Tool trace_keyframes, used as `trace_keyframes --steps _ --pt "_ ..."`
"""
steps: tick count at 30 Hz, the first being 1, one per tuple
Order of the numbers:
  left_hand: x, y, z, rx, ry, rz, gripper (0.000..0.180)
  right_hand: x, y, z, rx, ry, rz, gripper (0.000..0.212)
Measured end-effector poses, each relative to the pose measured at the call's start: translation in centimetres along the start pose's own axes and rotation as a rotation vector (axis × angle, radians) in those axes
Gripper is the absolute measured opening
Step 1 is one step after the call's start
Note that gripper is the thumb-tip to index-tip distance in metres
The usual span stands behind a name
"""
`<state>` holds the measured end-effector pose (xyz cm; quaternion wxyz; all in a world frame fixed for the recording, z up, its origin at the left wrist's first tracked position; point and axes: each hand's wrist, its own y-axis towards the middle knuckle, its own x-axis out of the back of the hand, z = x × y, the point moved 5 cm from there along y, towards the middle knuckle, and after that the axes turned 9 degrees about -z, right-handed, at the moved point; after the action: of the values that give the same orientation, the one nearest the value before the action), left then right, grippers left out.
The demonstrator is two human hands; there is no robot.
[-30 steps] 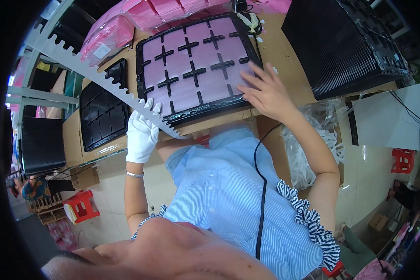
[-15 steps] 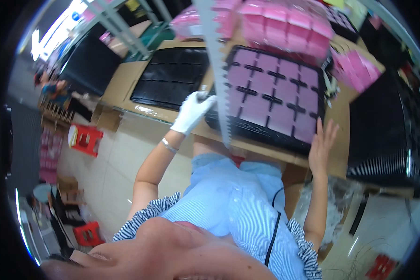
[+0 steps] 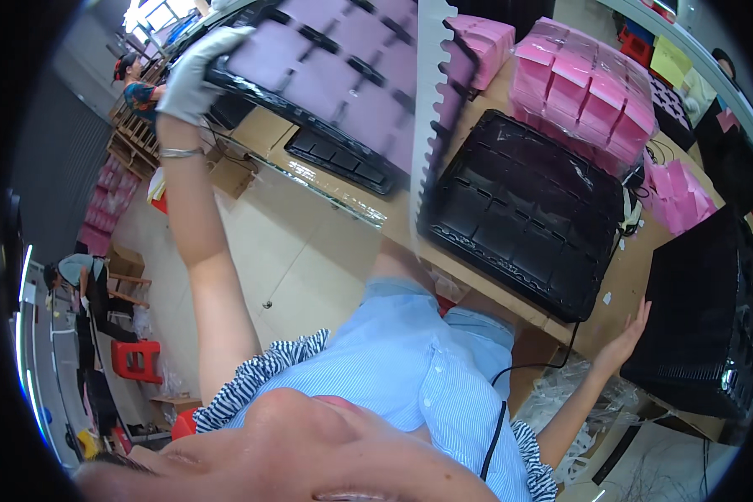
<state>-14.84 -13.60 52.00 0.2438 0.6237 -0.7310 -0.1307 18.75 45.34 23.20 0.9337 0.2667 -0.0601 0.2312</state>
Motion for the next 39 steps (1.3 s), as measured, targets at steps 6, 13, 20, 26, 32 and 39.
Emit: trace_keyframes --steps 6,13,20,26,32,39 --pt "-5.6 -1.7 -3.4 -0.370 1.065 -0.119 0.020 -0.6 -1.2 1.5 0.040 -0.038 0.001 0.055" --pt "-17.8 -9.9 13.7 -0.432 1.467 0.147 0.009 -3.5 -2.1 3.1 -0.027 0.089 0.084 0.047" --pt "-21.6 -13.1 27.0 -0.064 1.347 0.361 0.016 -2.3 -3.0 2.7 -0.088 -0.050 0.086 0.053" --pt "-21.7 -12.2 27.2 0.126 1.217 0.226 0.038 -2.7 -3.3 2.0 -0.132 -0.006 0.080 0.053" --pt "-22.7 -12.4 29.5 0.040 1.285 0.187 0.040 -5.2 -3.0 3.6 -0.135 0.103 0.132 0.050" --pt "-22.6 -11.6 19.0 0.204 0.328 0.091 0.040 -9.9 -2.4 9.6 0.142 0.011 0.180 0.028"
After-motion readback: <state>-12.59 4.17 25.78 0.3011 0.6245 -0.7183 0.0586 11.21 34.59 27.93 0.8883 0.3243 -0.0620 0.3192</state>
